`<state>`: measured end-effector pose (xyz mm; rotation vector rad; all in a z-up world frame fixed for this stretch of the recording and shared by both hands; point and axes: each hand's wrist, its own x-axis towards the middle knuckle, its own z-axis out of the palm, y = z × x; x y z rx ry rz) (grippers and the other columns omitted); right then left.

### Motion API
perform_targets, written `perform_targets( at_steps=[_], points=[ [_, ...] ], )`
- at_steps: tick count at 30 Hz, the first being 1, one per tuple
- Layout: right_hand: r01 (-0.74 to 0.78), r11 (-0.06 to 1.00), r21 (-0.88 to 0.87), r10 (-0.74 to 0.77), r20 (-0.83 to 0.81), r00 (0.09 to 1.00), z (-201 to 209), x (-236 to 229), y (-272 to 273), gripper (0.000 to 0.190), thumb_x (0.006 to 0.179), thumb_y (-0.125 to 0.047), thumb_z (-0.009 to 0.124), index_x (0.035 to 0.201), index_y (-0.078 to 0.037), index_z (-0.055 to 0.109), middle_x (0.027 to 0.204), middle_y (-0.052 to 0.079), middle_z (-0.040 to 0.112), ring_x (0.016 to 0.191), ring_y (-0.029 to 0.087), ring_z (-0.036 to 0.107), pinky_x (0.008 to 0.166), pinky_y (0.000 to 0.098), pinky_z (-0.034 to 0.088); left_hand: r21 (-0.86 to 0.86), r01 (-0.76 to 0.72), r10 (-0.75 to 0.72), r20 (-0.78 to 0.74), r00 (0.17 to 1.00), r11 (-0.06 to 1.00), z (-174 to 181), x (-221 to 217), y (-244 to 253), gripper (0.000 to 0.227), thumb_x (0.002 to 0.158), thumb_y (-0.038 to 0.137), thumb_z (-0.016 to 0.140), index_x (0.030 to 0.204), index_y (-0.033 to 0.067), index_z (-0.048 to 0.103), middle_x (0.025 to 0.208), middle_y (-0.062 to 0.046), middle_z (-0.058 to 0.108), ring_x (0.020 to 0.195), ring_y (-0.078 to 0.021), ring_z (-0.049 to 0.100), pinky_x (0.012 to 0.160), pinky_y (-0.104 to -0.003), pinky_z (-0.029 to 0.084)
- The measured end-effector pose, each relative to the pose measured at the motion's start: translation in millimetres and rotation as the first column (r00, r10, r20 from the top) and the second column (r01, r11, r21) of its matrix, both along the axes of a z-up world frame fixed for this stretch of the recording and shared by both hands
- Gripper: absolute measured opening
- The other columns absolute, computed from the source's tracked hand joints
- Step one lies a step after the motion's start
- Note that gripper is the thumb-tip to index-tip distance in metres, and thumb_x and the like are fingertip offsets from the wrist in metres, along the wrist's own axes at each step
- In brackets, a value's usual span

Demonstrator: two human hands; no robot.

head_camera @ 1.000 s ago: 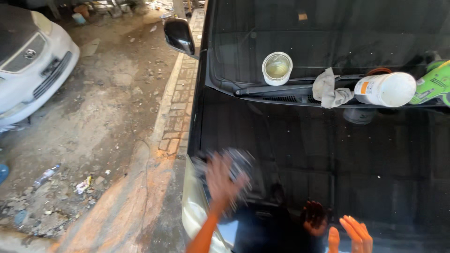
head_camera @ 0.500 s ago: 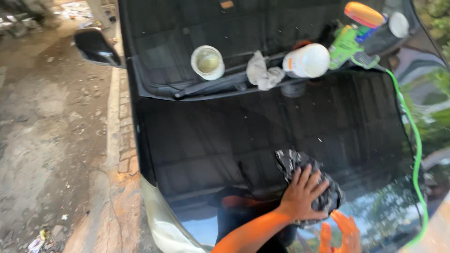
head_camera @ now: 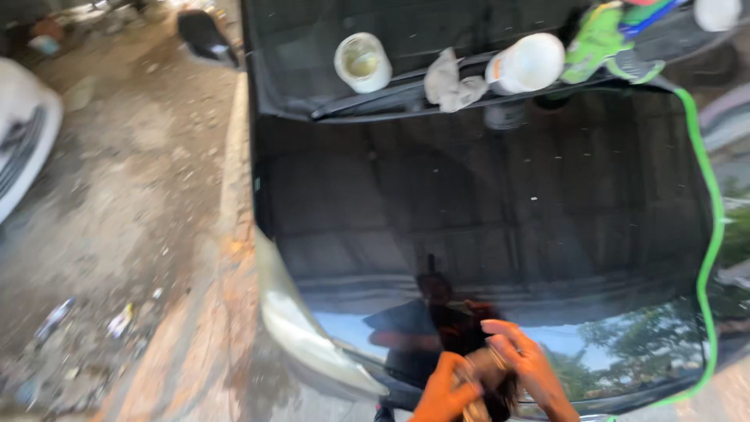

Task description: The person wipes a black car hood with a cloth after using a buffer, moving the cloth in repeated circular and linear motions across the surface.

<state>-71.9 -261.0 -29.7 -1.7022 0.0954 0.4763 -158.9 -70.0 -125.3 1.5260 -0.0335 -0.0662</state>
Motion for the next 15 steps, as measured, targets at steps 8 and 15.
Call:
perform_targets(
  at_steps=[8,15],
  points=[
    [-0.319,0.932,-0.173,0.351,0.212,0.912,-14,-27,159,0.053,0.066,-0.016,0.088,0.112,-0.007,0.063,0.101,0.003,0.071,0.094,0.01,0.067,0.086,0.0285,0.053,-0.543,-0.715,0.502,-0.511,0.697,0.44,57,-78,93,0.042,0.101,0.037,0.05,0.123,0.0046,0.063,0.097,-0.007,0.069,0.082,-0.0156,0.066,0.072,-0.031,0.056],
    [-0.76,0.65,0.016,0.699,0.379,0.606,-40,-45,277,0.025,0.085,-0.018,0.082,0.098,-0.002,0.067,0.084,0.013,0.07,0.079,0.019,0.065,0.072,0.0324,0.052,0.283,-0.897,0.94,-0.051,0.338,0.338,100,-146,155,0.038,0.079,0.031,0.081,0.1,0.0001,0.071,0.077,-0.005,0.074,0.073,-0.0143,0.065,0.067,-0.036,0.054]
  ],
)
